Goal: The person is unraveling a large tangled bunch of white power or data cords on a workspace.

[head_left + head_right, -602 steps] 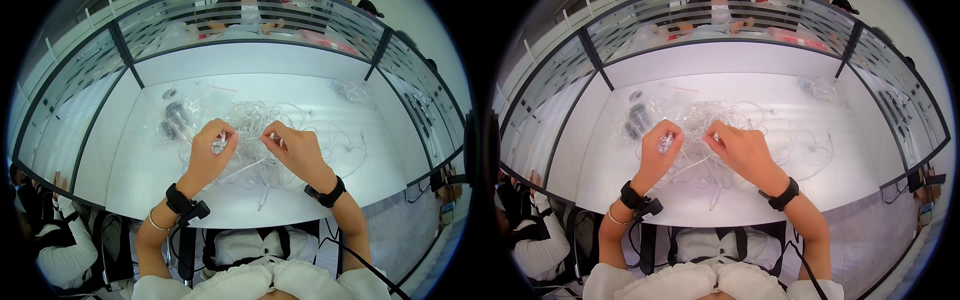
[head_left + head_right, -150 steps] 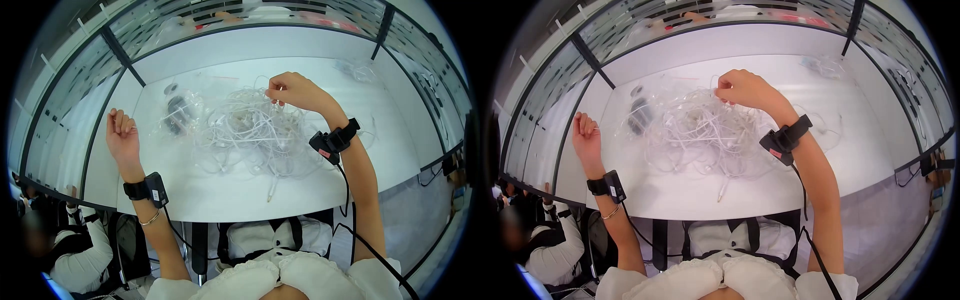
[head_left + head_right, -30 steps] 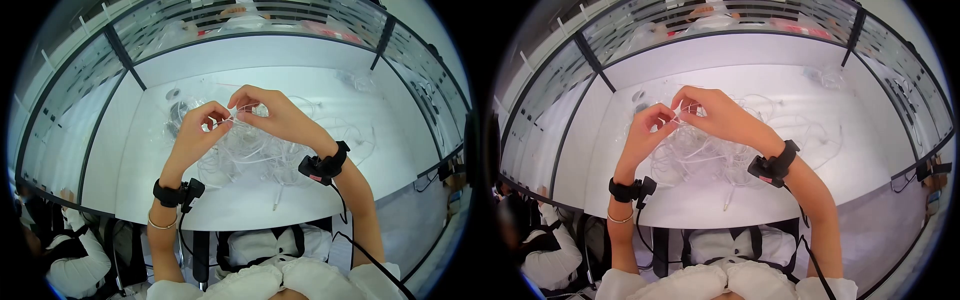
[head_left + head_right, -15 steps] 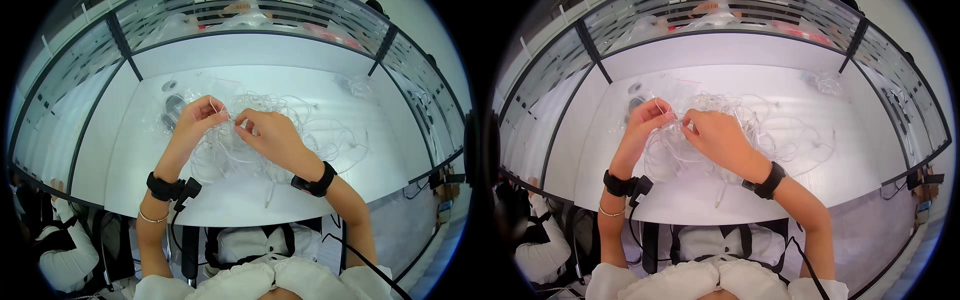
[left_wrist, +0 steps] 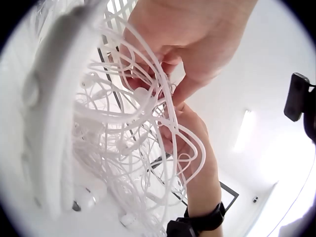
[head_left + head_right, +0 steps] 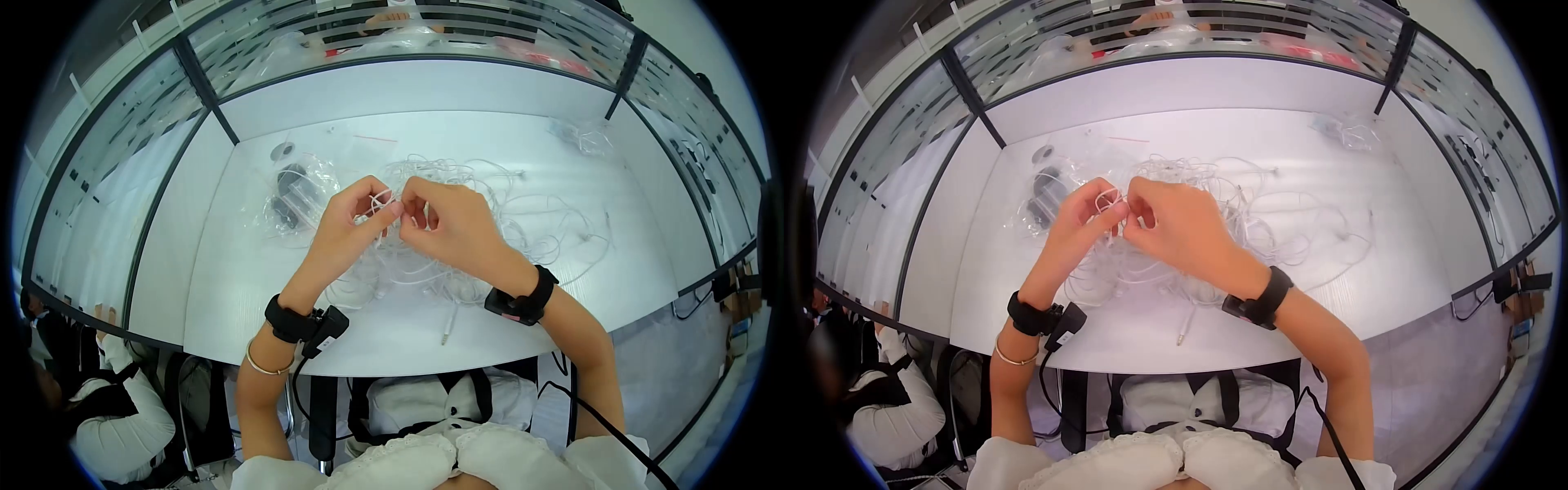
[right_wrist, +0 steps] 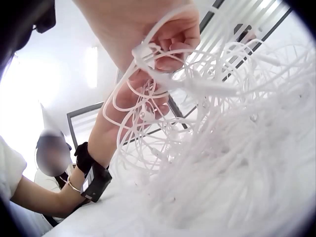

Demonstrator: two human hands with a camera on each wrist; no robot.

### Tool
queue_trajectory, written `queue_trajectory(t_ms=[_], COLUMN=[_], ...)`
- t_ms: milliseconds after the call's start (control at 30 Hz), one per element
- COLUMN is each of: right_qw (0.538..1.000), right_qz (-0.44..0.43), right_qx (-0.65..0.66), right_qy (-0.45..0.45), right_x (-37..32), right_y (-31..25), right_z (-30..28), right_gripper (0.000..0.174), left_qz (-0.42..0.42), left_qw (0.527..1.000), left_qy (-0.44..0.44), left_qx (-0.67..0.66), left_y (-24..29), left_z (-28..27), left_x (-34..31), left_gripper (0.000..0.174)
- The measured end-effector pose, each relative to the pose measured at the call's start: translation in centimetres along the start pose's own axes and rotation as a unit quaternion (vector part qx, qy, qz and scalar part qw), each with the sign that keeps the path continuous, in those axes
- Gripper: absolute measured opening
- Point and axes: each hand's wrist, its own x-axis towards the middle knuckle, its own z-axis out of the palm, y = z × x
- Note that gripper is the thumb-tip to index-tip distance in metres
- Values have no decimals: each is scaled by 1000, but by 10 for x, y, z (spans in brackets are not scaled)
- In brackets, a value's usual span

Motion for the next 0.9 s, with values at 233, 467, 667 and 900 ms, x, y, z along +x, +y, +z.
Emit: queue_trajectory(t_ms=[233, 467, 667, 900], right_qw=[997, 987, 982, 968], right_qz=[16, 103, 101, -167], right_qx=[15, 73, -136, -188], right_qy=[79, 102, -80, -1], right_x=[-1, -18, -32, 2], right_y=[10, 47, 51, -8], right_z=[-23, -71, -86, -60], right_gripper=[14, 15, 19, 24], left_qz=[41, 43, 9, 52], left_qw=[995, 990, 990, 990], left_qy=[74, 113, 100, 109], left_qx=[-58, 78, 96, 73], left_y=[-6, -16, -6, -4], left_z=[0, -15, -4, -2], left_x=[3, 7, 3, 6], left_gripper=[12, 14, 12, 12])
